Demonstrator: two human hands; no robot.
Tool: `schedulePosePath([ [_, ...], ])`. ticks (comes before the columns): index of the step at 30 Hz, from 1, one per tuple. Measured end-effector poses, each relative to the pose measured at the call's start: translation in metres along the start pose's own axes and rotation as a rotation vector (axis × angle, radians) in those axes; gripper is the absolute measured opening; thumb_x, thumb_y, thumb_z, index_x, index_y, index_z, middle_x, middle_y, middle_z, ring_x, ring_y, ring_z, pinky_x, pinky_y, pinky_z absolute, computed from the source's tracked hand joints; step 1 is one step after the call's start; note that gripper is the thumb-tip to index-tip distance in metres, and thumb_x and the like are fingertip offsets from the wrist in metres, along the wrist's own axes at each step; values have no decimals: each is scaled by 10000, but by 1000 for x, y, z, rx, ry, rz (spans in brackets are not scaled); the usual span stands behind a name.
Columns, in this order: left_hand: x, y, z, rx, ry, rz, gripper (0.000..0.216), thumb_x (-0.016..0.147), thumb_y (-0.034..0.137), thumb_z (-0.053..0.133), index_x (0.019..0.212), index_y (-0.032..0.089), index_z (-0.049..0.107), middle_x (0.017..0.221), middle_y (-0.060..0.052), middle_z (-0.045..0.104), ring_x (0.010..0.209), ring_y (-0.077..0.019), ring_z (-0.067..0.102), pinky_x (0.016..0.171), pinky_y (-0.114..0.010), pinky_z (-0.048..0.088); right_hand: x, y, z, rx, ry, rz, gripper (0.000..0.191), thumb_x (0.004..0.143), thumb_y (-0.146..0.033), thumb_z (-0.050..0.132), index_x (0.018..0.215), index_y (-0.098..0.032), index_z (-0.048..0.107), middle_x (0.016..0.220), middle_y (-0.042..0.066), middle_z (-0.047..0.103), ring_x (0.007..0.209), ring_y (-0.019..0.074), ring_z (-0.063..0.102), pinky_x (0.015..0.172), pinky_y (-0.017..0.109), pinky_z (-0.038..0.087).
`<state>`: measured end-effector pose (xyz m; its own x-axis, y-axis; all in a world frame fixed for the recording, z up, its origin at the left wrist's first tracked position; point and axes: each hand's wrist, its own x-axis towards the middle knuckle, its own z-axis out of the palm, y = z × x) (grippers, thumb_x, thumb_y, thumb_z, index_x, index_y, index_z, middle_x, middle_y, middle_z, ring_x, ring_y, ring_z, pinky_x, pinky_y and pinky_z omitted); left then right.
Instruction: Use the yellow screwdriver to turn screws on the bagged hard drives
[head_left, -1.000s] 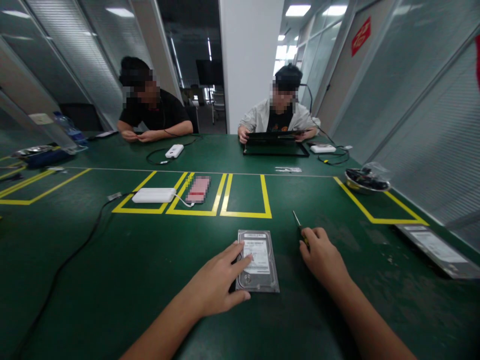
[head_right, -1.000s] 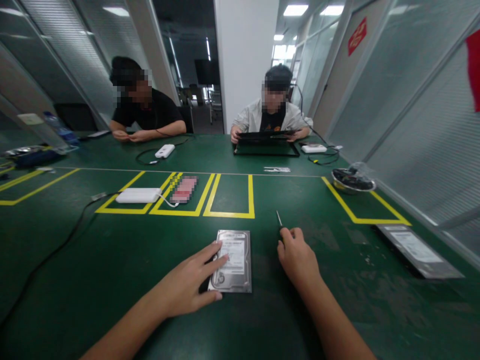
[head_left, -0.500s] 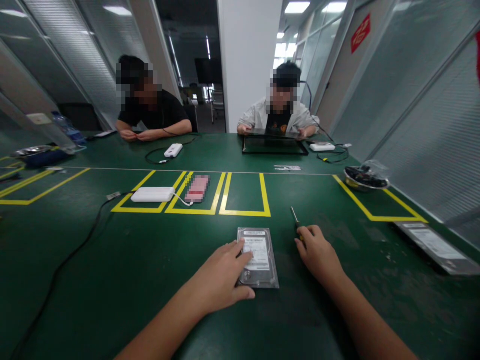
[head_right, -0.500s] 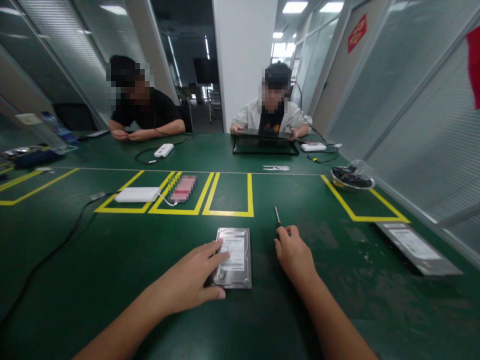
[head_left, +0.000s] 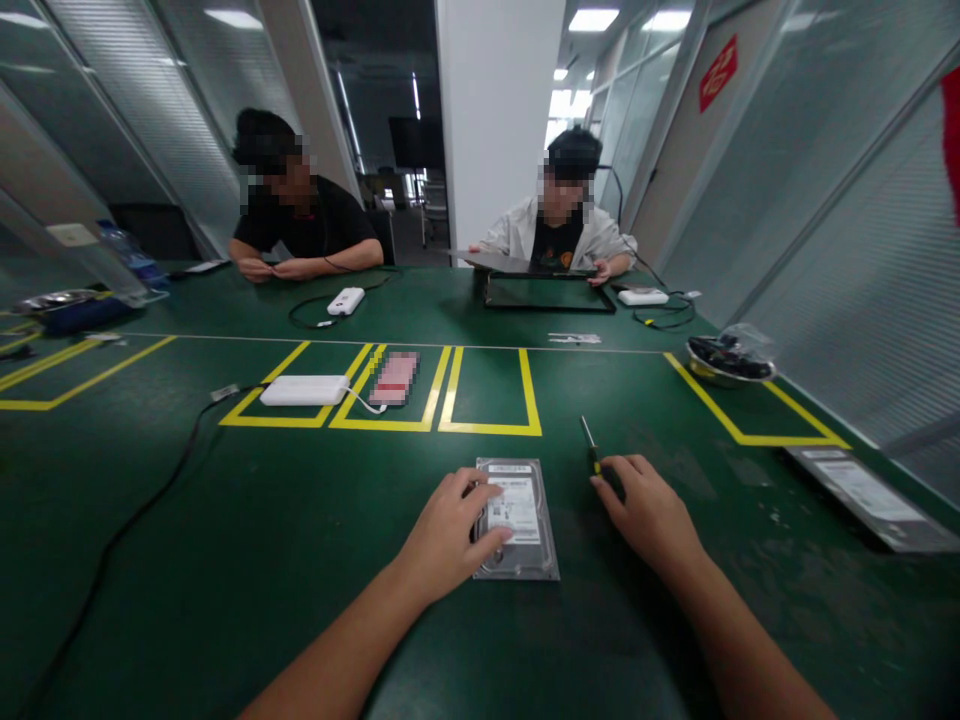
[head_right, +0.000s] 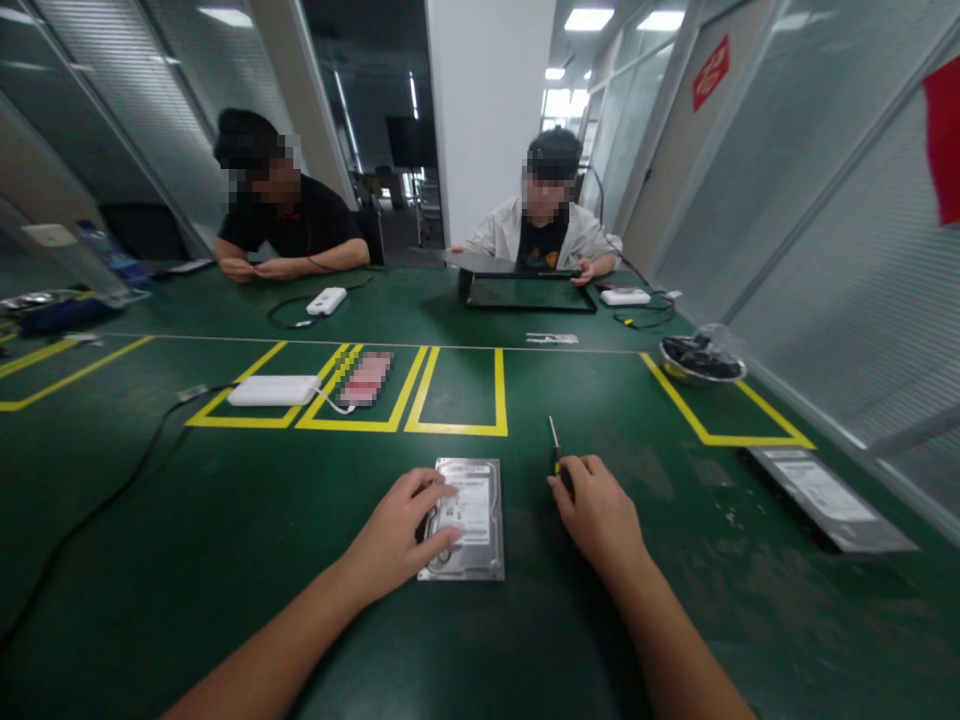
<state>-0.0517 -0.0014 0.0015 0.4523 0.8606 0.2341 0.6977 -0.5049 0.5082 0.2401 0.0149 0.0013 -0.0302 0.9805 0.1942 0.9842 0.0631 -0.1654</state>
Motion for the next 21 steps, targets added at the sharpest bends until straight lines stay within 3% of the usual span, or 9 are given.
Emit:
schedulePosePath([
  [5,-2,4,-1,2,-30,-17,410,905,385,605,1278,218,575,1307,-107,501,1180,-279,505,1023,-425,439,7,30,-5,-59,-74,53,356,1000,-380,390,1177,-159,606,1163,124,618,1063,247,605,895,365,477],
  [11,-1,3,-2,28,-45,-9,403,914,374,593,1282,208,568,1287,-103,504,1157,-275,505,1014,-438,440,9,107,-17,-209,-271,199,293,945,-227,444,1097,-104,661,1154,189,644,1040,317,642,902,434,492],
  [16,-2,1,1,47,-43,-3,409,917,372,587,1289,204,563,1275,-108,512,1143,-284,506,995,-460,447,-1,159,-29,-315,-351,266,379,905,-53,333,1098,-65,659,1340,229,534,1290,300,501,1068,403,395],
  [21,-2,2,0,52,-42,4,395,920,372,581,1277,204,569,1265,-109,521,1129,-284,513,983,-460,451,-13,182,-37,-385,-379,364,368,898,-133,329,990,-118,686,1162,242,599,1085,404,606,822,517,510],
])
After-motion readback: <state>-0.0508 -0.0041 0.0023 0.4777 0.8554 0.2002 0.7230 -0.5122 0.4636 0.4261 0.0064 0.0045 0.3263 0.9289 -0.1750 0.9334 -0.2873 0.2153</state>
